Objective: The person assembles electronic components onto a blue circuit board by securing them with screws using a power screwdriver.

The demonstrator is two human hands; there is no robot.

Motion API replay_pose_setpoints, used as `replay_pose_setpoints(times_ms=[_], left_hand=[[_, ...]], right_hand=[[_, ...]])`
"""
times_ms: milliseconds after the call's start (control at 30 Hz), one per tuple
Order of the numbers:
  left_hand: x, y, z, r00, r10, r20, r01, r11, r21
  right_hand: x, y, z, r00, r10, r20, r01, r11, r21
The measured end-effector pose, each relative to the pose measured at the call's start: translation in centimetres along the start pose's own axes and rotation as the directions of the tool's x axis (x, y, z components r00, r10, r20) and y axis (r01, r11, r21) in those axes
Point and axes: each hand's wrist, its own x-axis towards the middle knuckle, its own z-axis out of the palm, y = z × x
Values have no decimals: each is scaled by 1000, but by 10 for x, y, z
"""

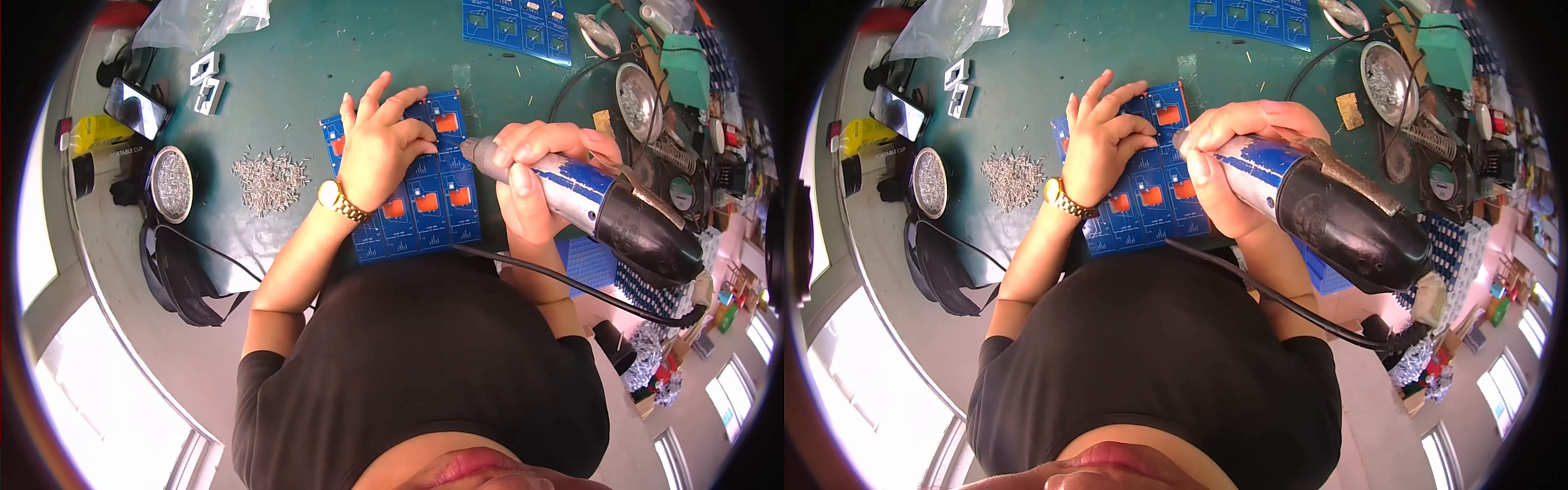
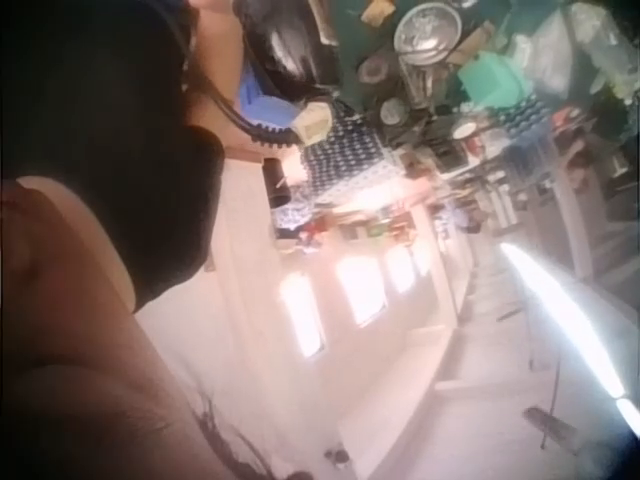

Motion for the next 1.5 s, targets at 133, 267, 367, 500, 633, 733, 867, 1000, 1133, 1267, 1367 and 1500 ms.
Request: replay_pose_setpoints(times_ms=[133, 267, 367, 500, 633, 733, 867, 1000, 1133, 1267, 1367, 1500], left_hand=[[2, -8, -5, 996, -6, 86, 9, 999, -39], [1, -10, -3, 997, -8, 81, 12, 998, -54], [2, -10, -1, 998, -14, 69, 17, 999, -38], [2, -11, 2, 999, -7, 48, 9, 1000, -28], [1, -12, 3, 1000, 12, 21, -11, 999, -45], [0, -14, 4, 1000, 22, 19, -21, 998, -66], [-2, -11, -16, 998, 64, 14, -66, 990, 125], [-21, -53, -46, 930, -216, -298, 300, 913, 275], [-45, -84, -61, 840, -430, -330, 529, 786, 320], [-48, -87, -62, 797, -546, -259, 602, 751, 271], [-49, -87, -61, 819, -521, -240, 572, 772, 277], [-51, -89, -61, 840, -464, -281, 531, 811, 245]], right_hand=[[-2, 2, 0, 999, 31, 18, -31, 999, -23], [-1, 4, -2, 990, -27, 137, 31, 999, -27], [-2, 5, 0, 991, -29, 130, 26, 999, 25], [-2, 9, 1, 990, -29, 136, 17, 996, 89], [-1, 13, 1, 979, -27, 201, 13, 998, 67], [1, 12, 1, 969, -18, 248, -5, 996, 92], [9, 8, 4, 923, 89, 374, -94, 996, -5], [14, 17, 12, 952, 40, 303, -43, 999, 5], [23, 21, 19, 934, 63, 352, -50, 998, -44], [25, 26, 24, 919, 109, 378, -90, 994, -68], [21, 25, 23, 909, 121, 399, -125, 992, -17], [20, 24, 19, 887, 132, 442, -153, 988, 11]])
